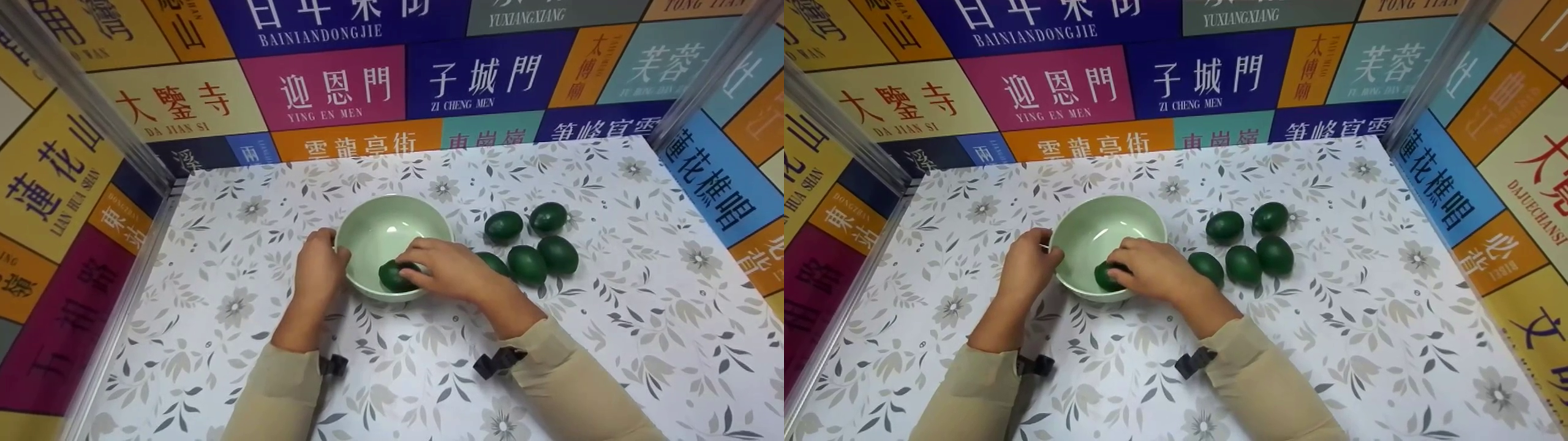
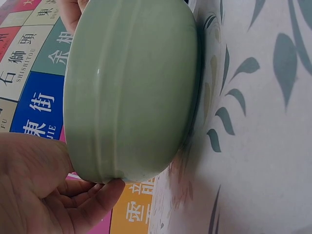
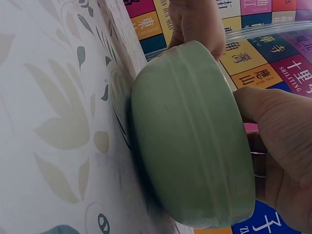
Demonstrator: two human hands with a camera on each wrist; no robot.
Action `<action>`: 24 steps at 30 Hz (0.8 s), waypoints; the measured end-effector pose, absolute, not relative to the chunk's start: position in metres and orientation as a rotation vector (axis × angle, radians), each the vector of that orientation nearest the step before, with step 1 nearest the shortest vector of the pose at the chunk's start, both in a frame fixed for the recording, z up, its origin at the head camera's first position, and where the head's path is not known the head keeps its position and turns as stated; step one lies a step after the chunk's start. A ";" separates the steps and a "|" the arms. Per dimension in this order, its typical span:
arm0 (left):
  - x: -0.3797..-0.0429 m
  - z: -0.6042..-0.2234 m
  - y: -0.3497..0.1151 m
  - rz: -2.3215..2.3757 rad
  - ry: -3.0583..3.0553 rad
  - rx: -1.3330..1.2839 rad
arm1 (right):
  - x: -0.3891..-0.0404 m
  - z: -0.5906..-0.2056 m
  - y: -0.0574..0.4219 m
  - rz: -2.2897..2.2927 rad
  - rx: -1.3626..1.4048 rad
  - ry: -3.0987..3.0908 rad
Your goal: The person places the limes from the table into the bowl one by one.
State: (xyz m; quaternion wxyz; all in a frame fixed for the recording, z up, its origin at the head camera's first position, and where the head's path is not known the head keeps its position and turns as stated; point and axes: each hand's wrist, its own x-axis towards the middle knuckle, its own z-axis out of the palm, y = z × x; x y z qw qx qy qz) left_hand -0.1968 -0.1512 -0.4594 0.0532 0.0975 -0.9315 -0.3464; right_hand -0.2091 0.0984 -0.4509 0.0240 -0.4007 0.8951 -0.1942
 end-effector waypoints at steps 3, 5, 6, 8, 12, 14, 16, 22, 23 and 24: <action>-0.197 -0.459 -0.151 -1.045 -2.825 0.283 | -0.207 -0.449 0.098 -0.596 -1.234 2.767; -0.196 -0.459 -0.150 -1.043 -2.821 0.278 | -0.206 -0.448 0.098 -0.587 -1.240 2.768; -0.196 -0.459 -0.150 -1.044 -2.821 0.279 | -0.205 -0.447 0.098 -0.585 -1.243 2.769; -0.196 -0.458 -0.150 -1.049 -2.822 0.285 | -0.204 -0.446 0.099 -0.584 -1.250 2.776; -0.196 -0.458 -0.149 -1.054 -2.827 0.291 | -0.202 -0.443 0.100 -0.599 -1.256 2.791; -0.196 -0.458 -0.150 -1.046 -2.828 0.282 | -0.201 -0.442 0.102 -0.609 -1.260 2.800; -0.195 -0.458 -0.150 -1.043 -2.827 0.271 | -0.200 -0.441 0.103 -0.622 -1.269 2.816; -0.195 -0.458 -0.151 -1.060 -2.830 0.282 | -0.197 -0.437 0.110 -0.701 -1.293 2.875; -0.195 -0.459 -0.151 -1.058 -2.831 0.285 | -0.197 -0.436 0.112 -0.714 -1.289 2.885; -0.195 -0.459 -0.151 -1.055 -2.831 0.284 | -0.196 -0.435 0.113 -0.726 -1.281 2.895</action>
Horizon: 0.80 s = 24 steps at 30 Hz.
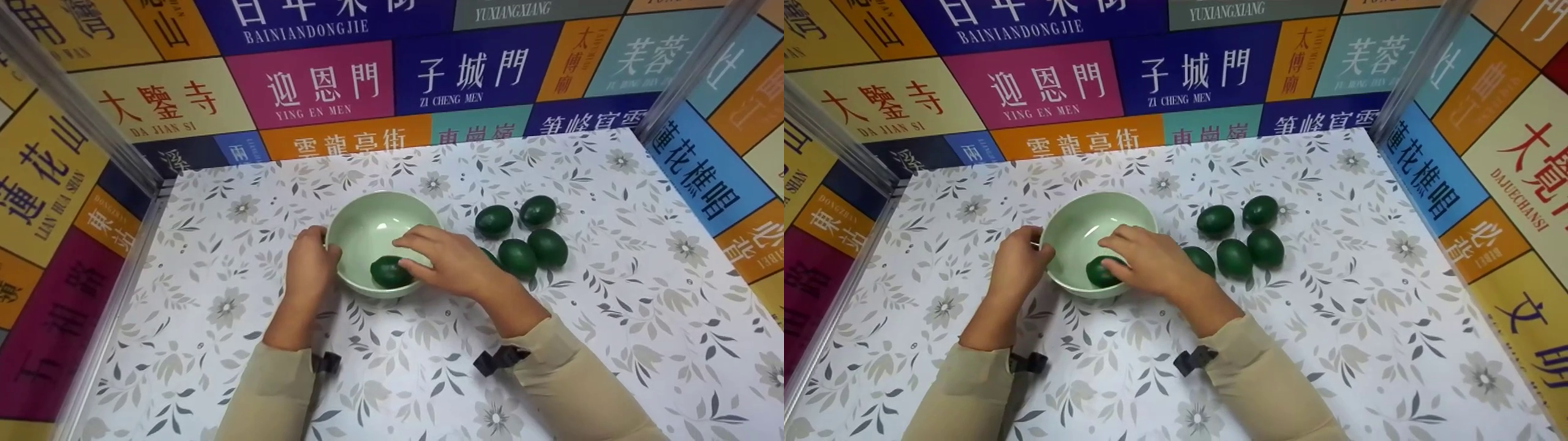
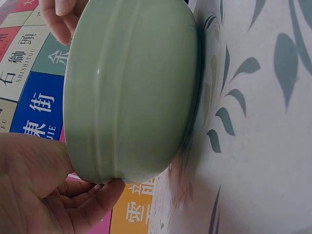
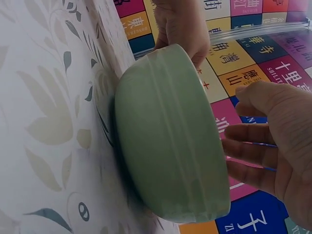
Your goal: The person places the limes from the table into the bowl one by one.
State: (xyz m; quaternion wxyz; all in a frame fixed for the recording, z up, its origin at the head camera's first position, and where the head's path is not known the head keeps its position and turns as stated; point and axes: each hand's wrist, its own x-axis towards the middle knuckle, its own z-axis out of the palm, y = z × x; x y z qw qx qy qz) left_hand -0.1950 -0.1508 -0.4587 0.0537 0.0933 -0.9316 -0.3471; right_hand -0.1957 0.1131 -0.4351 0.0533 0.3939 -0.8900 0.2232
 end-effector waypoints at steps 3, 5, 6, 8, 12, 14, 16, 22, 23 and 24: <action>-0.196 -0.459 -0.151 -1.051 -2.834 0.287 | -0.194 -0.432 0.117 0.697 1.168 -2.675; -0.196 -0.459 -0.152 -1.050 -2.835 0.286 | -0.194 -0.430 0.119 0.701 1.157 -2.640; -0.196 -0.459 -0.152 -1.049 -2.835 0.284 | -0.193 -0.429 0.121 0.706 1.153 -2.620; -0.196 -0.460 -0.152 -1.047 -2.833 0.282 | -0.193 -0.428 0.123 0.717 1.145 -2.577; -0.196 -0.460 -0.152 -1.034 -2.830 0.282 | -0.191 -0.423 0.128 0.740 1.119 -2.521; -0.196 -0.460 -0.152 -1.036 -2.835 0.289 | -0.191 -0.421 0.131 0.757 1.106 -2.512; -0.196 -0.459 -0.151 -1.044 -2.843 0.301 | -0.190 -0.418 0.134 0.773 1.090 -2.516; -0.196 -0.459 -0.150 -1.052 -2.845 0.316 | -0.189 -0.414 0.146 0.787 1.023 -2.561; -0.196 -0.459 -0.150 -1.051 -2.844 0.318 | -0.189 -0.414 0.149 0.790 1.014 -2.565; -0.196 -0.459 -0.150 -1.047 -2.843 0.316 | -0.189 -0.414 0.152 0.791 1.004 -2.569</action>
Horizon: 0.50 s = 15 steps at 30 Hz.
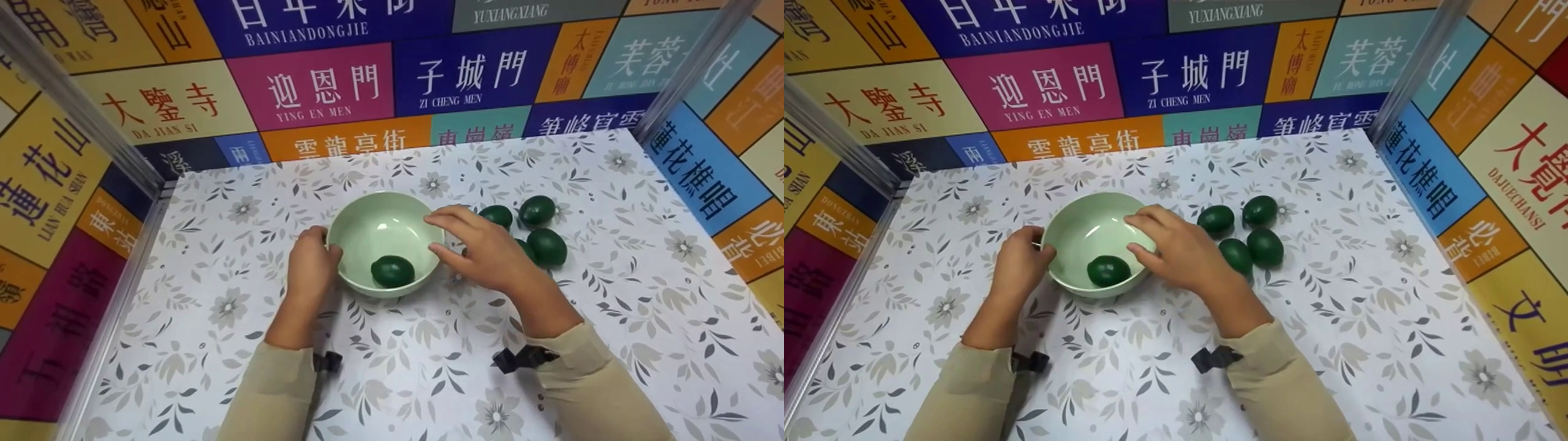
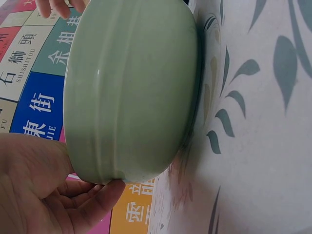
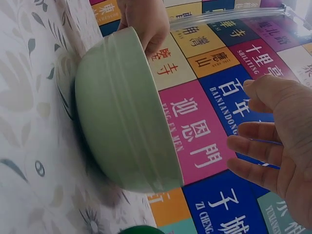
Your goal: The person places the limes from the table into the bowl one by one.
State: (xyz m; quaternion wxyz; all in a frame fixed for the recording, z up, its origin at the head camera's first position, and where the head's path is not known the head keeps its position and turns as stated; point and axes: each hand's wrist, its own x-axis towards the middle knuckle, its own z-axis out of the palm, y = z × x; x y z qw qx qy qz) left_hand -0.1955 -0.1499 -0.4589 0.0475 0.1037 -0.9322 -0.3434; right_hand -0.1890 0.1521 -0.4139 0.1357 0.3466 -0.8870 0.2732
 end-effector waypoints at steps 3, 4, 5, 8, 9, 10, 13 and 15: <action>-0.196 -0.460 -0.150 -1.040 -2.842 0.308 | -0.190 -0.413 0.162 0.800 0.973 -2.571; -0.196 -0.460 -0.150 -1.039 -2.841 0.306 | -0.190 -0.413 0.166 0.804 0.960 -2.573; -0.196 -0.460 -0.150 -1.039 -2.839 0.304 | -0.190 -0.413 0.169 0.808 0.946 -2.576; -0.195 -0.460 -0.150 -1.041 -2.831 0.295 | -0.189 -0.415 0.179 0.817 0.892 -2.600; -0.195 -0.460 -0.150 -1.041 -2.829 0.291 | -0.189 -0.415 0.182 0.822 0.876 -2.609; -0.195 -0.461 -0.151 -1.041 -2.827 0.287 | -0.189 -0.416 0.185 0.827 0.861 -2.618; -0.195 -0.460 -0.151 -1.038 -2.823 0.277 | -0.189 -0.416 0.194 0.835 0.824 -2.639; -0.195 -0.460 -0.151 -1.037 -2.821 0.275 | -0.190 -0.416 0.199 0.840 0.805 -2.642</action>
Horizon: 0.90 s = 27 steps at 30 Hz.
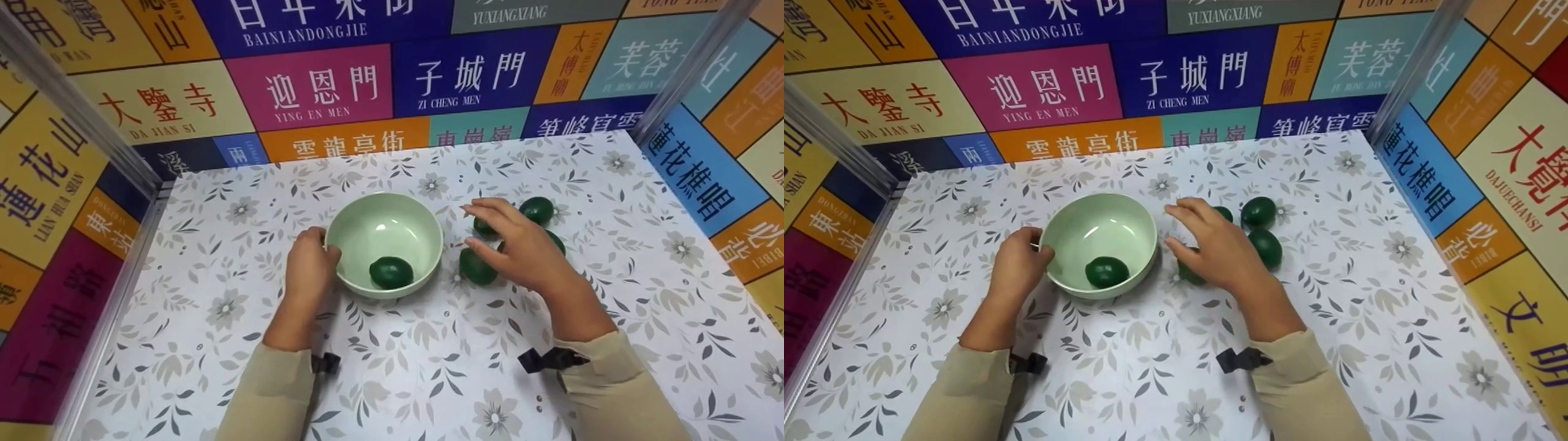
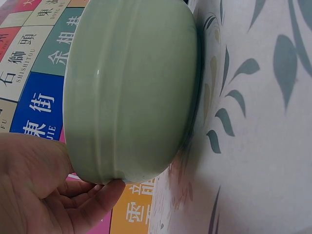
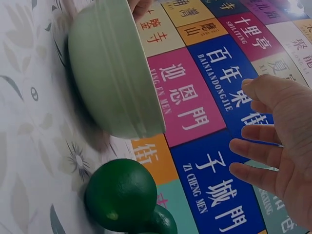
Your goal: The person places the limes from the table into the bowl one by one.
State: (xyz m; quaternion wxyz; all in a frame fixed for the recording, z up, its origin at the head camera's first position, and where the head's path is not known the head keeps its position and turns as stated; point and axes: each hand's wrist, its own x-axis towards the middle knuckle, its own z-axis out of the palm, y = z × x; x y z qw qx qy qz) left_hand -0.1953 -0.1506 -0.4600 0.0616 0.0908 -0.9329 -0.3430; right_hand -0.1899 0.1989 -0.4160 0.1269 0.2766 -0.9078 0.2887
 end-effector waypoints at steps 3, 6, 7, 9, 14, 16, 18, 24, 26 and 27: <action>-0.195 -0.459 -0.151 -1.041 -2.830 0.288 | -0.191 -0.415 0.205 0.854 0.786 -2.634; -0.193 -0.459 -0.150 -1.048 -2.845 0.308 | -0.192 -0.414 0.209 0.863 0.770 -2.632; -0.193 -0.459 -0.151 -1.049 -2.849 0.312 | -0.193 -0.414 0.210 0.868 0.766 -2.632; -0.193 -0.459 -0.151 -1.057 -2.851 0.321 | -0.193 -0.414 0.212 0.873 0.756 -2.639; -0.194 -0.459 -0.151 -1.066 -2.850 0.330 | -0.195 -0.415 0.217 0.872 0.735 -2.660; -0.194 -0.460 -0.150 -1.071 -2.853 0.335 | -0.197 -0.416 0.219 0.863 0.725 -2.664; -0.194 -0.459 -0.149 -1.080 -2.857 0.341 | -0.198 -0.416 0.221 0.857 0.715 -2.671; -0.196 -0.458 -0.149 -1.078 -2.861 0.341 | -0.200 -0.418 0.230 0.847 0.692 -2.694; -0.196 -0.459 -0.149 -1.074 -2.856 0.337 | -0.201 -0.420 0.232 0.848 0.685 -2.698; -0.196 -0.459 -0.149 -1.075 -2.854 0.335 | -0.202 -0.420 0.233 0.848 0.682 -2.700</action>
